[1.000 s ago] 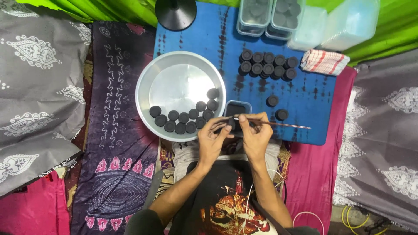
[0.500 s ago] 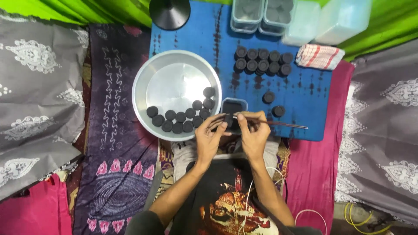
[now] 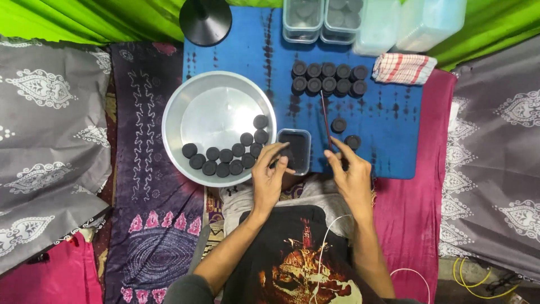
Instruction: The person sits on the floor and uses a paintbrush to apply black paint to small, round, dark discs. They repeatedly dip the brush into a small container of paint and coat the discs, placing the finished ones into a white bowl.
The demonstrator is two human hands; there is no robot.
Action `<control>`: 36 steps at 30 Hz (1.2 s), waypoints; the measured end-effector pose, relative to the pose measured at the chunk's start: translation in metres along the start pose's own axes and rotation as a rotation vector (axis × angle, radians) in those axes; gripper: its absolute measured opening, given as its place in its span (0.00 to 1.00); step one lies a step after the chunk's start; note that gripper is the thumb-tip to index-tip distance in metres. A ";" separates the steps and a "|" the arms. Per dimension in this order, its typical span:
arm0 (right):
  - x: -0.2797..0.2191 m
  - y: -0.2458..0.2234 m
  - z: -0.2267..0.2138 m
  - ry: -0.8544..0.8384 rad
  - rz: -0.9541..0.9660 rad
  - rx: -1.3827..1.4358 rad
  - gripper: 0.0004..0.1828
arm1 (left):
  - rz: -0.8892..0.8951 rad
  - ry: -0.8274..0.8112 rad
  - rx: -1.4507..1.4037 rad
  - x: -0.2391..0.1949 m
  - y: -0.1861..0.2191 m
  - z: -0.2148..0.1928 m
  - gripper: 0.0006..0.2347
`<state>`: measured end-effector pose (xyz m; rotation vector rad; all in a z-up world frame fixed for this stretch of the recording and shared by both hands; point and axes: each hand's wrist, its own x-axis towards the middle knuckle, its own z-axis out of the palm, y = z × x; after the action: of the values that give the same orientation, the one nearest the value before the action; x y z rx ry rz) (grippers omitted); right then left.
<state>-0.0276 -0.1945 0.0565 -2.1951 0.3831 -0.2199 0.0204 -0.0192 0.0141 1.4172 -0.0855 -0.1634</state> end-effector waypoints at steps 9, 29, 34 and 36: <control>0.001 0.030 0.019 -0.001 0.011 -0.195 0.13 | 0.035 0.029 0.117 -0.001 -0.007 0.001 0.10; 0.022 -0.015 0.070 -0.418 0.155 0.582 0.14 | 0.584 0.078 0.370 0.003 0.012 -0.086 0.12; 0.054 -0.070 0.091 -0.340 -0.227 0.108 0.08 | 0.523 0.128 0.642 0.014 0.017 -0.130 0.15; 0.065 -0.083 0.102 -0.379 -0.339 -0.034 0.08 | 0.466 0.119 0.875 0.022 0.033 -0.142 0.10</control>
<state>0.0793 -0.0939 0.0619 -2.2632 -0.1980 0.0238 0.0663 0.1210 0.0237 2.2241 -0.4230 0.3948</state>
